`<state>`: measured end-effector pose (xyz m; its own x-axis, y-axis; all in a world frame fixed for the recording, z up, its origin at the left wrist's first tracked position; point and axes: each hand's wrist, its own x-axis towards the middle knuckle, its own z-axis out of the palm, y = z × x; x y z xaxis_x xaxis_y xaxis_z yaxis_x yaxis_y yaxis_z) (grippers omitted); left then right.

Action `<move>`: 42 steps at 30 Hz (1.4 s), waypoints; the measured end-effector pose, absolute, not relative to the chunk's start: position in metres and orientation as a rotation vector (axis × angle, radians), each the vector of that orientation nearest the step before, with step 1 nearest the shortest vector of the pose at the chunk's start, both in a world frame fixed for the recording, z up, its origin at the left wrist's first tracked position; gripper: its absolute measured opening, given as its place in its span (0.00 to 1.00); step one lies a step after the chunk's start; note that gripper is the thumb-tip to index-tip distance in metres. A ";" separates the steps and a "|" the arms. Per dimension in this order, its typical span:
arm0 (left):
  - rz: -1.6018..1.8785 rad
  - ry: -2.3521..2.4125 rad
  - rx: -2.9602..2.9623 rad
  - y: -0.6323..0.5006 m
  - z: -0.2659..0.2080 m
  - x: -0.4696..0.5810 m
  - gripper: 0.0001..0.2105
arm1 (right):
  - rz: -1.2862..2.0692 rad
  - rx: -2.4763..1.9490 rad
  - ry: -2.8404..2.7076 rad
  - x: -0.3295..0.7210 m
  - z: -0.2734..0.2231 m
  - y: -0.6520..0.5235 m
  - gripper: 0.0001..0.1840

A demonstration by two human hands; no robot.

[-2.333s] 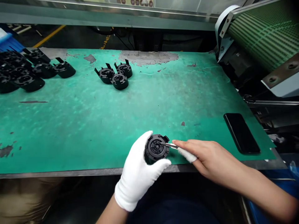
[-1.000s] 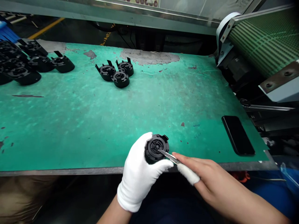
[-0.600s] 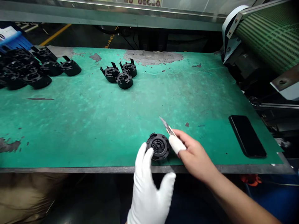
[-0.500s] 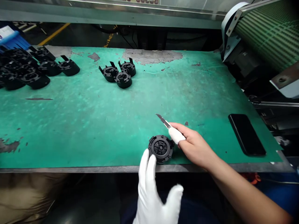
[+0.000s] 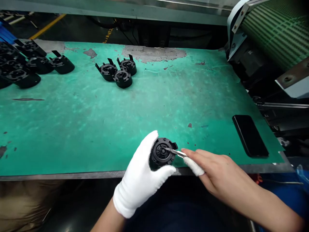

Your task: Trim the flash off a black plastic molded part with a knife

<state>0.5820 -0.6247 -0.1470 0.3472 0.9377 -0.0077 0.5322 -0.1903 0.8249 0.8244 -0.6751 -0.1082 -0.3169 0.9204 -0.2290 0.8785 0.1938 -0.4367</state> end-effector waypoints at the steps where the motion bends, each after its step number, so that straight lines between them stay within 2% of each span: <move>1: 0.673 1.289 1.831 -0.625 -0.147 0.583 0.42 | 0.792 -1.780 -2.359 0.825 -0.109 -0.676 0.28; 12: 0.768 1.358 1.739 -0.636 -0.148 0.591 0.38 | 1.077 -1.645 -2.181 0.811 -0.109 -0.691 0.29; 19: 0.855 1.498 1.744 -0.646 -0.154 0.597 0.40 | 1.227 -1.626 -2.067 0.813 -0.107 -0.695 0.26; 23: 0.930 1.508 1.796 -0.647 -0.156 0.601 0.40 | 1.062 -1.726 -2.002 0.829 -0.107 -0.682 0.25; 29: 0.949 1.463 1.803 -0.644 -0.151 0.602 0.35 | 0.820 -1.729 -2.254 0.825 -0.118 -0.665 0.23; 34: 0.962 1.442 1.844 -0.643 -0.151 0.602 0.35 | 0.578 -1.764 -2.347 0.824 -0.119 -0.669 0.25; 39: 0.938 1.499 1.854 -0.645 -0.156 0.601 0.38 | 0.531 -1.745 -2.371 0.827 -0.117 -0.671 0.25; 42: 0.935 1.501 1.858 -0.645 -0.155 0.602 0.37 | 0.521 -1.755 -2.390 0.827 -0.116 -0.669 0.26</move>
